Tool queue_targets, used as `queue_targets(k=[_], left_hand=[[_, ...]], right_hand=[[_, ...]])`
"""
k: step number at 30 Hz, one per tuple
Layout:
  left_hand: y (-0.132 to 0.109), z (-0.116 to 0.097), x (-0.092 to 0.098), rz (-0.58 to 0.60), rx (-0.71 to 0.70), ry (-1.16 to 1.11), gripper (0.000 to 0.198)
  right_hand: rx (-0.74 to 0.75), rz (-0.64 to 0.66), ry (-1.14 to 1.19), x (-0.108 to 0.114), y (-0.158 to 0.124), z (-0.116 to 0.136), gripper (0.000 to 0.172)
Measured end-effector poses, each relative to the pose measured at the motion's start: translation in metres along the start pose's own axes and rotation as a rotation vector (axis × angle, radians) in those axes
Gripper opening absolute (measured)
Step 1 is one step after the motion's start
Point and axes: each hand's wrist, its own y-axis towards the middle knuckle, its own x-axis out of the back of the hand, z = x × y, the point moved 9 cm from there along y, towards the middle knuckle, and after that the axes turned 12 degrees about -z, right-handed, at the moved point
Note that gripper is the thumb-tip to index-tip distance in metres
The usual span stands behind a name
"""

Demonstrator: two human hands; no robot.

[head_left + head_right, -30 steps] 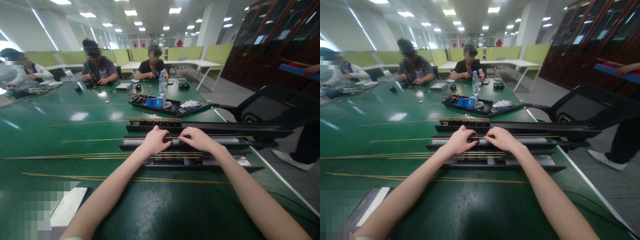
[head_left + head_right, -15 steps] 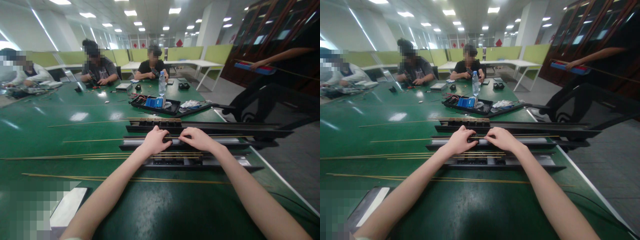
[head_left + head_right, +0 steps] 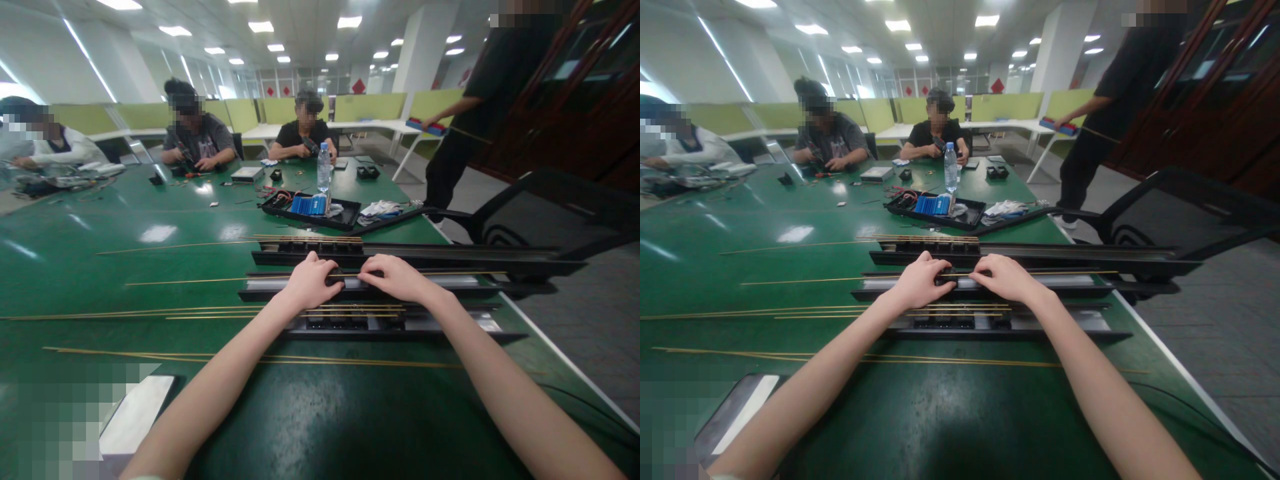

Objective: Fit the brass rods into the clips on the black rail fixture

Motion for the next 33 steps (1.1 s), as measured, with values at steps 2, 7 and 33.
queue_targets(k=[2,7,33], left_hand=[[0.0,0.001,-0.001,-0.001,0.0,0.002,0.043],[0.0,0.001,-0.001,0.001,-0.001,0.001,0.044],[0.0,0.001,-0.001,0.005,0.001,0.006,0.044]], right_hand=[[0.001,-0.002,0.004,0.001,0.0,0.0,0.027],[0.013,-0.001,0.01,0.002,-0.001,0.001,0.027],[-0.019,-0.013,0.054,0.005,-0.002,-0.009,0.031]])
